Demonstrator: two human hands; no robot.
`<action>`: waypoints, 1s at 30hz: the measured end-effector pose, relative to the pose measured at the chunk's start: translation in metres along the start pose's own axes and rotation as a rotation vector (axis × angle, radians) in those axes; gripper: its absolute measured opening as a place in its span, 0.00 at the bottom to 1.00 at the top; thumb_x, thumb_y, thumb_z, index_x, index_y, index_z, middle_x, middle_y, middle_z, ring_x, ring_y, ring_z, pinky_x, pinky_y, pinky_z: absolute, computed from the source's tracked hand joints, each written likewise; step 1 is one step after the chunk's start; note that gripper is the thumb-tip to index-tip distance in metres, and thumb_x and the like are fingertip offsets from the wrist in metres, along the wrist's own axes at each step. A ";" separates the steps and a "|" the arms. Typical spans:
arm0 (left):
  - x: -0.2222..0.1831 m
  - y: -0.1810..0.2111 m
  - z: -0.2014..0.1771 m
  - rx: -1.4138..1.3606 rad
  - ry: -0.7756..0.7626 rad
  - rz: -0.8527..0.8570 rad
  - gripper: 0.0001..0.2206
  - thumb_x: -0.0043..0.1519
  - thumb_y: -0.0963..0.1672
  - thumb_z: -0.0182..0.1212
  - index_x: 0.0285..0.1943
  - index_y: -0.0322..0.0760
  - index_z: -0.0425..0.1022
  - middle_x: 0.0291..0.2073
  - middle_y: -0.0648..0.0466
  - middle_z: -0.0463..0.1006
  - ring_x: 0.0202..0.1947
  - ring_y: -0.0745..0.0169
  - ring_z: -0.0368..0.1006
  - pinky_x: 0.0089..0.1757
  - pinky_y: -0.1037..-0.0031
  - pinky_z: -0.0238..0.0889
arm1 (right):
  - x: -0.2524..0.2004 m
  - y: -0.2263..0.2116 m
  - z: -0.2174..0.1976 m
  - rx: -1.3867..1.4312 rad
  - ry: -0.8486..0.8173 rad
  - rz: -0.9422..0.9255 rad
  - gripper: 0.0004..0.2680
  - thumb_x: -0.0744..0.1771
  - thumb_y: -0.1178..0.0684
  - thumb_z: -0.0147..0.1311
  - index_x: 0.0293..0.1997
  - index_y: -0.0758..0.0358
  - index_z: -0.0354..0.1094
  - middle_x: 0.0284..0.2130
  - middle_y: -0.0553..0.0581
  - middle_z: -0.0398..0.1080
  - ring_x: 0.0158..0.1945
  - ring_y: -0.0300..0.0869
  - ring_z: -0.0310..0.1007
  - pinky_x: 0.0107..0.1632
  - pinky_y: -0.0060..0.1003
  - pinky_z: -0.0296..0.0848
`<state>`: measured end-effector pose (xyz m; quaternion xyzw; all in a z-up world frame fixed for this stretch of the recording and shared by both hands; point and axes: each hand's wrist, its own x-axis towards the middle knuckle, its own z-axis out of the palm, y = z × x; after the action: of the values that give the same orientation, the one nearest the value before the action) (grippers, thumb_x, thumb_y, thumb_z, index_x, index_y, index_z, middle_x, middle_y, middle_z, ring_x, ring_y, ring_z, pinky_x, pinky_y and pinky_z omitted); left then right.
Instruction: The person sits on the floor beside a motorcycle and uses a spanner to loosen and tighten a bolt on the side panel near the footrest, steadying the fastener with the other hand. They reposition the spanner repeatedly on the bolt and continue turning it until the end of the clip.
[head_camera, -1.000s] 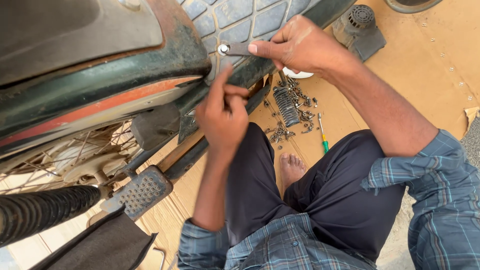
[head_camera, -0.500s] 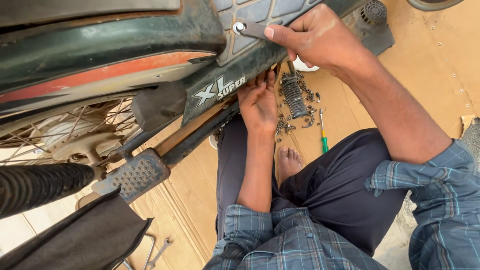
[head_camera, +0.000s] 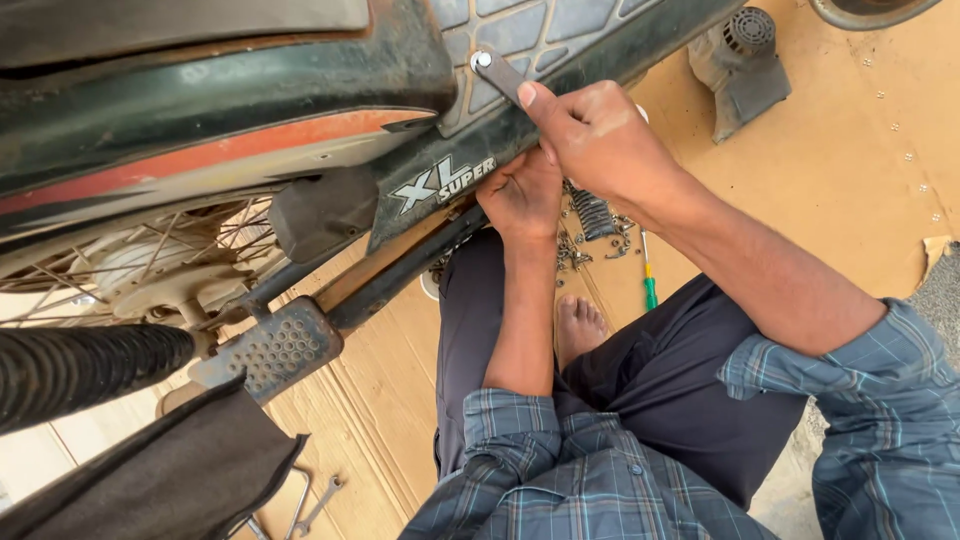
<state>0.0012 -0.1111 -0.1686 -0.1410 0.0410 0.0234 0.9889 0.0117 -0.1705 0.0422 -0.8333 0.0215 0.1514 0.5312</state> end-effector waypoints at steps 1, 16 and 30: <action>0.000 0.001 0.007 0.000 -0.006 0.004 0.19 0.59 0.34 0.52 0.61 0.30 0.73 0.57 0.47 0.77 0.57 0.49 0.71 0.54 0.62 0.64 | -0.001 -0.001 0.001 -0.002 -0.003 -0.006 0.23 0.72 0.40 0.50 0.18 0.65 0.64 0.11 0.47 0.57 0.17 0.30 0.53 0.20 0.33 0.53; -0.021 -0.020 0.053 0.289 0.262 0.128 0.06 0.63 0.43 0.63 0.39 0.35 0.71 0.40 0.48 0.69 0.48 0.49 0.63 0.64 0.53 0.61 | -0.020 0.009 0.088 0.561 0.268 0.102 0.19 0.71 0.38 0.48 0.24 0.61 0.60 0.15 0.48 0.59 0.15 0.33 0.57 0.18 0.32 0.56; -0.006 0.000 -0.041 -0.016 -0.234 0.080 0.09 0.61 0.42 0.66 0.49 0.44 0.75 0.57 0.61 0.77 0.67 0.57 0.67 0.72 0.58 0.45 | -0.070 -0.005 0.037 0.376 -0.063 0.335 0.23 0.70 0.32 0.47 0.22 0.61 0.62 0.14 0.46 0.55 0.17 0.32 0.54 0.20 0.29 0.54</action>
<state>-0.0080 -0.1228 -0.2068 -0.1434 -0.0694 0.0796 0.9840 -0.0622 -0.1443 0.0510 -0.6995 0.1704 0.2565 0.6449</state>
